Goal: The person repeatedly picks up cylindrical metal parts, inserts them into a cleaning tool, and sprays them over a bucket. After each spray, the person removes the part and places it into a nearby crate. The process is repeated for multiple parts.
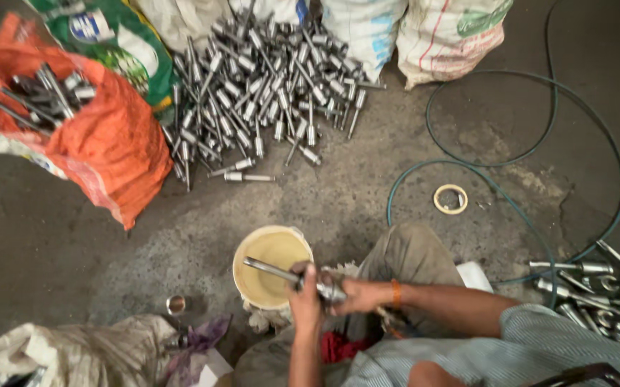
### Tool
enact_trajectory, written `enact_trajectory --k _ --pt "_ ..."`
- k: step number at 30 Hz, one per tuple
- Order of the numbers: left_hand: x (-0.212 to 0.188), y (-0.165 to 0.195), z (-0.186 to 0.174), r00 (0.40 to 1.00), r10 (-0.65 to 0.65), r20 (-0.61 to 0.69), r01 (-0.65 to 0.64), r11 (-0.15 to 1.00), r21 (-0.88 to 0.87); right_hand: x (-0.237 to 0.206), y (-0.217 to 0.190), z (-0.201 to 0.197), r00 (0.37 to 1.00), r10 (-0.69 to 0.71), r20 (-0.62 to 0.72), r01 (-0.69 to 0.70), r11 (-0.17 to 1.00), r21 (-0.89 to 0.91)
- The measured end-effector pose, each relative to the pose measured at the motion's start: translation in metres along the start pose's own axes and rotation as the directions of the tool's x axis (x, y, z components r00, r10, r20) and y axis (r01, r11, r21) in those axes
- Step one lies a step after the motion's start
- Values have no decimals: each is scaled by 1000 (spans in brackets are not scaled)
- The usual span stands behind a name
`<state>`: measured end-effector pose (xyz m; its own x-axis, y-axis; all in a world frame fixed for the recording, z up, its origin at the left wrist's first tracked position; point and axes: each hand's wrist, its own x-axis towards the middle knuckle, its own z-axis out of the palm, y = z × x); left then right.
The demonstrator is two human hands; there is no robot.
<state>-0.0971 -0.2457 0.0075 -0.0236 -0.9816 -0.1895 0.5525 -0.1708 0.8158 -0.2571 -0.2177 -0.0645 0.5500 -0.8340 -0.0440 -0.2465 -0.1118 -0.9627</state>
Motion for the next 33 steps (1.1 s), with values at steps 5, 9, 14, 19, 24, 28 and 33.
enact_trajectory --k 5,9,14,19,24,28,33 --pt "-4 13 16 960 -41 -278 31 999 -42 -3 -12 -2 967 -161 -197 91 942 -324" --pt "-8 32 -9 948 -58 312 133 965 -225 -22 -18 -5 816 -67 575 -525 331 784" --pt "-4 13 -9 990 -139 31 142 978 -156 -12 -19 1 958 209 197 -269 893 360" --pt "-19 17 7 987 -46 -157 43 999 -19 -14 -10 5 930 -234 -282 51 846 -531" --pt "-33 55 -21 963 -131 234 76 970 231 -27 -3 -5 866 239 440 -482 634 605" --pt "-26 55 -25 992 -102 78 51 871 489 -18 -17 -7 986 10 164 -48 972 231" --pt "-11 71 -28 991 6 135 -58 920 388 -15 -34 -14 985 79 156 -123 947 298"
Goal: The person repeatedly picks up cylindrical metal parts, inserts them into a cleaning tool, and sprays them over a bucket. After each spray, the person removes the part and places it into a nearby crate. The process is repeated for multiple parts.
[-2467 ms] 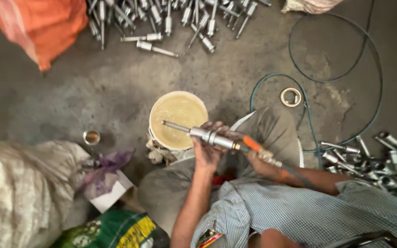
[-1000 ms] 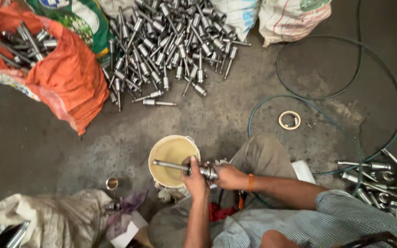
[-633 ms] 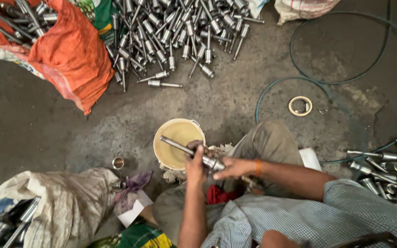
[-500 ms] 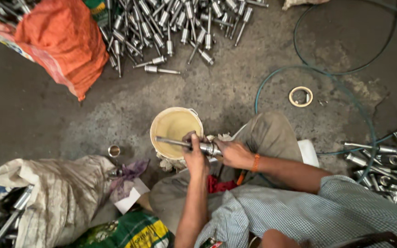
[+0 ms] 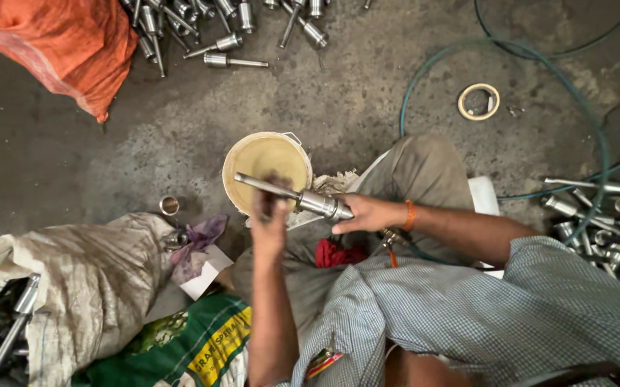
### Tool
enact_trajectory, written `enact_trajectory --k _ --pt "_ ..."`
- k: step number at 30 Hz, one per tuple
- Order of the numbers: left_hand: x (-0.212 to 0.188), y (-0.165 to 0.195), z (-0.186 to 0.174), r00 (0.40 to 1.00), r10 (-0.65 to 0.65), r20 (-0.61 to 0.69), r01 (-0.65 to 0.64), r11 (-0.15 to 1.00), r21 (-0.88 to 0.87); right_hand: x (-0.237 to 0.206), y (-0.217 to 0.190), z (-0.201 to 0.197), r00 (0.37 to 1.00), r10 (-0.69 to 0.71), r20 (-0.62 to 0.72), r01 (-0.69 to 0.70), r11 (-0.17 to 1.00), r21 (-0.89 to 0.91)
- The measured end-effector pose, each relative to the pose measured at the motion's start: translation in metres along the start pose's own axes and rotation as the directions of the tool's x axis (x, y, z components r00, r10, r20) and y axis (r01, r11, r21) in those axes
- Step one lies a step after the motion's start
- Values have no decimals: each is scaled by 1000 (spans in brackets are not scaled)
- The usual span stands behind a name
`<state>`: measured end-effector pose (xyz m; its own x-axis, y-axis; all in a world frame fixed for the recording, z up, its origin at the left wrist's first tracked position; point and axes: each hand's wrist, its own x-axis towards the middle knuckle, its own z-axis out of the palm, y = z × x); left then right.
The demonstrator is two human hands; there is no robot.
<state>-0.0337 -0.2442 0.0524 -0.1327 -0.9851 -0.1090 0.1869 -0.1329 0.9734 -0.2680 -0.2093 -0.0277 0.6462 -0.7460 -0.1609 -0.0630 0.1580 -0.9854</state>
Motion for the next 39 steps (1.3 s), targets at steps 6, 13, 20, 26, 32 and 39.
enact_trajectory --k 6,13,20,26,32,39 --pt "22 -11 -27 989 -142 -47 128 965 -231 0 9 -9 998 -11 62 5 996 89" --pt "42 -17 -16 989 19 -144 -31 997 -76 -5 25 -14 999 8 32 -13 988 156" --pt "53 5 -10 982 -166 89 178 971 -158 -7 30 -18 998 56 33 -62 969 239" --pt "77 -7 -7 999 33 -38 -29 995 93 -8 28 -19 999 40 -18 -35 976 213" --pt "90 2 -6 947 -152 284 196 972 -130 -2 23 -29 998 -33 -48 45 963 267" --pt "124 -22 4 999 11 31 -23 915 402 -5 24 -40 996 -37 -86 59 960 273"
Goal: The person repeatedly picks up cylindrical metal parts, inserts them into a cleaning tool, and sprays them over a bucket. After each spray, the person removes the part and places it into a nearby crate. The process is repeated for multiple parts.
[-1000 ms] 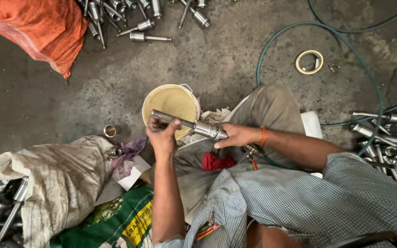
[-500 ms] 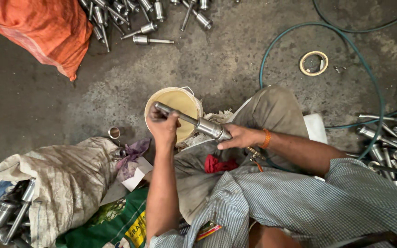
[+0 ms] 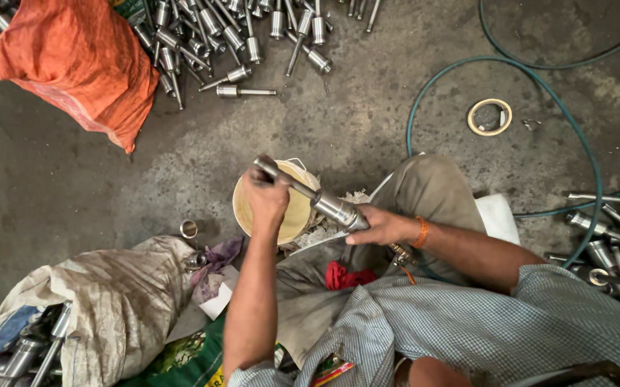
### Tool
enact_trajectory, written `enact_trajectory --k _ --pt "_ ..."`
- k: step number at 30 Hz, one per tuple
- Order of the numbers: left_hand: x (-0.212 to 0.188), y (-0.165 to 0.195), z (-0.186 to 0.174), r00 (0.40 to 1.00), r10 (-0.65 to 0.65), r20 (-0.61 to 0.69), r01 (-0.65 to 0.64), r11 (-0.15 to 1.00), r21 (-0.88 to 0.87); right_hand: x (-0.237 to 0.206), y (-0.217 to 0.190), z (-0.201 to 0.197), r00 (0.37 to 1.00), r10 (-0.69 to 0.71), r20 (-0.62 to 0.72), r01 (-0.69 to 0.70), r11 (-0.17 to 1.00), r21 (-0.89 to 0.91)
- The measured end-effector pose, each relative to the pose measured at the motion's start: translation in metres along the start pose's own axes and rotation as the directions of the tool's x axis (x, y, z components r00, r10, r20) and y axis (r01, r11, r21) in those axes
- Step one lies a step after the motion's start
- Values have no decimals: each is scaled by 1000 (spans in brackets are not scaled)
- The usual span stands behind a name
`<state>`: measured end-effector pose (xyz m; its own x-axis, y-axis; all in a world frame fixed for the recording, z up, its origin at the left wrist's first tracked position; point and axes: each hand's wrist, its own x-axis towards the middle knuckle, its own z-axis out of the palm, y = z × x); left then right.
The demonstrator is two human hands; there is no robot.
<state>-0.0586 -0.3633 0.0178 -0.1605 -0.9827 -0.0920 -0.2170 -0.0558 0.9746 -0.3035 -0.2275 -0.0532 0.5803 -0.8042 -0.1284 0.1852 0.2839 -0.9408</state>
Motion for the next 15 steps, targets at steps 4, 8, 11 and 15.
enact_trajectory --k 4,8,11,15 --pt "0 29 6 949 -24 314 112 957 -266 -2 1 -9 1000 -9 -15 9 1000 8" --pt "16 84 15 945 -10 326 110 951 -290 -1 1 -15 997 5 -74 2 996 93" --pt "45 114 7 993 23 115 6 969 -246 0 0 -19 994 35 -106 -23 993 113" --pt "83 105 10 952 223 210 -225 974 -16 7 1 -20 991 34 -128 -27 998 53"
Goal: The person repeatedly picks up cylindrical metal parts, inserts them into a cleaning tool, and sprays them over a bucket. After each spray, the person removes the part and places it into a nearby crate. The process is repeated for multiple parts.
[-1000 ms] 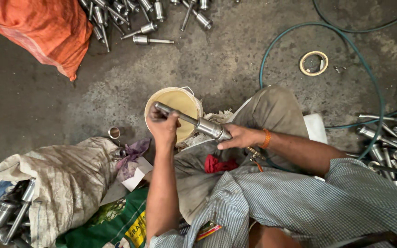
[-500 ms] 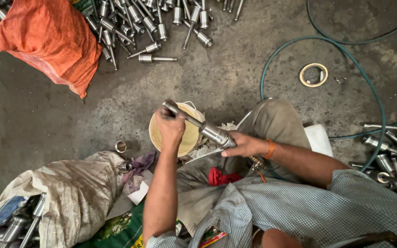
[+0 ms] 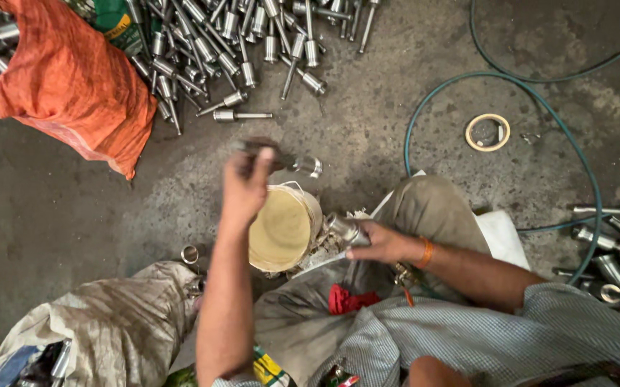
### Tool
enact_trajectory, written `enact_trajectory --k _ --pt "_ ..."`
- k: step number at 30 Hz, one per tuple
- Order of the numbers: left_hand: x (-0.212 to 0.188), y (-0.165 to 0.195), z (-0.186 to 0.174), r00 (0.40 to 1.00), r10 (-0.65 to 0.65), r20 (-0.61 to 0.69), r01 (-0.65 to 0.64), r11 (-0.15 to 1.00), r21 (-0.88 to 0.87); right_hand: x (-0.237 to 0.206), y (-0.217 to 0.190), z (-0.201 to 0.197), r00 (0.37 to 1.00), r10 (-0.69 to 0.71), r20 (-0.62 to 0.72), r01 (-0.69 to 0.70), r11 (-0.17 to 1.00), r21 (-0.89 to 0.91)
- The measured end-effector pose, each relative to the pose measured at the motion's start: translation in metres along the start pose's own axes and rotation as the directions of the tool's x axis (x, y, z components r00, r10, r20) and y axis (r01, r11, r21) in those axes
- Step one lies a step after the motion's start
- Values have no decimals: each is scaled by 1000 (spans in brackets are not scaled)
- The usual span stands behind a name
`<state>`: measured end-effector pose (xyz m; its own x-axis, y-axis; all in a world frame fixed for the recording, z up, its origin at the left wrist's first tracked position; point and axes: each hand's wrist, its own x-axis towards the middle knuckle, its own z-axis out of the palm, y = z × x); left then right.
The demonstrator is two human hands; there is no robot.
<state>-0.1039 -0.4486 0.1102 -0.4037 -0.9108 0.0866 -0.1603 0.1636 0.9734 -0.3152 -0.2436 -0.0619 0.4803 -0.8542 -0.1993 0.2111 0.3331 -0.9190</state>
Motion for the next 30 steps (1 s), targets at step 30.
enact_trajectory --k 30 --pt "-260 78 -45 946 -235 -225 312 851 422 -8 12 -9 961 206 -183 -219 975 -49"
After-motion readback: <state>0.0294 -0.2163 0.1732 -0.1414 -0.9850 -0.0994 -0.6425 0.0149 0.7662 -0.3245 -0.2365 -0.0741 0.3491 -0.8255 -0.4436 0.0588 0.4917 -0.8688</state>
